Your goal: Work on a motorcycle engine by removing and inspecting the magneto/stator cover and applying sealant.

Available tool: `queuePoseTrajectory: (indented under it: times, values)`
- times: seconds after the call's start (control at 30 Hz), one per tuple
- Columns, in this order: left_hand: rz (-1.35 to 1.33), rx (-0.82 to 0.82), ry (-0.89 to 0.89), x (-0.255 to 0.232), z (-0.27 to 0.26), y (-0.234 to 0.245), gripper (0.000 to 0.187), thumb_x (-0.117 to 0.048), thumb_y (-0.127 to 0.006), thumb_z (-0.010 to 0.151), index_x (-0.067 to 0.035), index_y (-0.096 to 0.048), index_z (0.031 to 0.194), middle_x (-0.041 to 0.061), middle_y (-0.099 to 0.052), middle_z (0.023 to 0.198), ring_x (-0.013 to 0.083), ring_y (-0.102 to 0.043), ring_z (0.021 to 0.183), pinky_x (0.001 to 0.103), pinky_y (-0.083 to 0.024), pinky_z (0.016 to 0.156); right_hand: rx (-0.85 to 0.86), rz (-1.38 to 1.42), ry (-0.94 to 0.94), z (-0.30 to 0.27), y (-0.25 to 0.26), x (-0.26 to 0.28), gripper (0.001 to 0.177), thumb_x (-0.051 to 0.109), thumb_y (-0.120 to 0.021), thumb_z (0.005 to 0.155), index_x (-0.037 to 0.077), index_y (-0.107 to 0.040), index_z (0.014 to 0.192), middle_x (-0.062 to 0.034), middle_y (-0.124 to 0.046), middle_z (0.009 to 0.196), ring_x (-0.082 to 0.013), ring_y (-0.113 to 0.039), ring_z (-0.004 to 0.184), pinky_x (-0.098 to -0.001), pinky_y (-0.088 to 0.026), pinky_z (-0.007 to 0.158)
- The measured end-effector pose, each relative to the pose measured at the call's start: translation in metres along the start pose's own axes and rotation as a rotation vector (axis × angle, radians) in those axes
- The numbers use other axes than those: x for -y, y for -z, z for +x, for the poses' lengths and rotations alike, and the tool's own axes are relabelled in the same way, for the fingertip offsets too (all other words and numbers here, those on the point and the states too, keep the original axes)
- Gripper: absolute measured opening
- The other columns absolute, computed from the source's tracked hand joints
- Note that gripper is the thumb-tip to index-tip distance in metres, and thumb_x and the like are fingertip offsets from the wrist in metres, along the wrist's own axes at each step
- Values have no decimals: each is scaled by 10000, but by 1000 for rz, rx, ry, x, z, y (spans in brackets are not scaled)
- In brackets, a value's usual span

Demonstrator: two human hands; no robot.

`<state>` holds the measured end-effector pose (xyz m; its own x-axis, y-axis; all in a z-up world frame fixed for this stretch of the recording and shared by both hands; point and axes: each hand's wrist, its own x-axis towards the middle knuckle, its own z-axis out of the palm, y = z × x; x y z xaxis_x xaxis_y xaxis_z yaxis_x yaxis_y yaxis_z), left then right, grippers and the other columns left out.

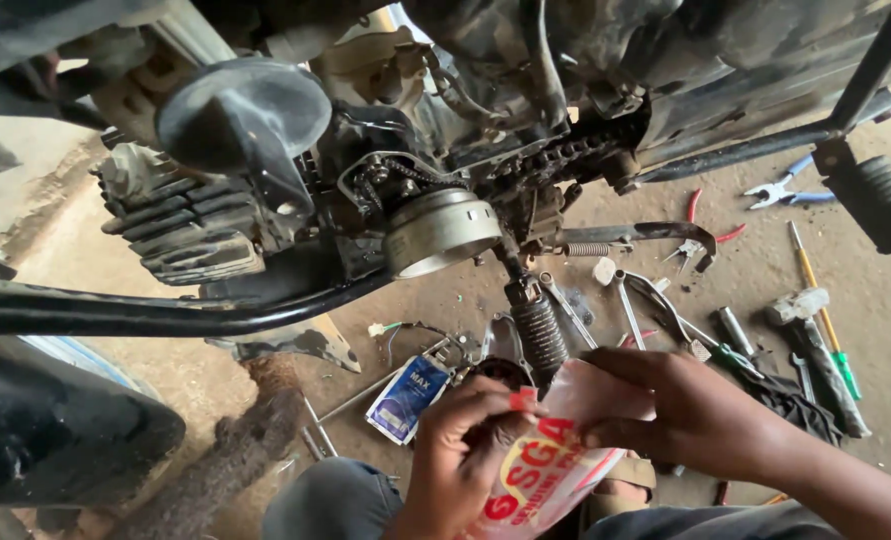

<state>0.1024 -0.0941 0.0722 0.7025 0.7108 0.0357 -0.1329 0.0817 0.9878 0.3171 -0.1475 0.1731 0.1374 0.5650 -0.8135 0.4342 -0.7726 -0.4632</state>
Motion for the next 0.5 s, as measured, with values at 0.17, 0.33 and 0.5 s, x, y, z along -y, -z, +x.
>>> queuePoseTrajectory:
  times: [0.17, 0.33, 0.5]
  values:
    - [71, -50, 15, -2, 2, 3, 90, 4, -744, 922, 5, -752, 1012, 84, -749, 928, 149, -722, 855, 273, -562, 772, -38, -90, 168, 18, -9, -42, 369, 285, -837, 810, 135, -771, 1140, -56, -797, 774, -120, -666, 621, -313, -548, 626]
    - [134, -127, 47, 3, 1, 6, 92, 30, -719, 900, 6, -731, 988, 75, -740, 892, 145, -732, 787, 268, -576, 712, -104, -97, 186, 29, -16, -64, 400, 284, -870, 785, 99, -757, 1121, -82, -774, 782, -126, -674, 669, -337, -564, 634]
    - [215, -172, -75, 9, 3, 9, 64, 72, -655, 944, 12, -660, 968, 85, -712, 909, 169, -724, 824, 282, -573, 740, -84, -58, 378, 33, -18, -67, 257, 227, -816, 826, 59, -735, 1003, -69, -760, 809, -156, -766, 727, -330, -589, 659]
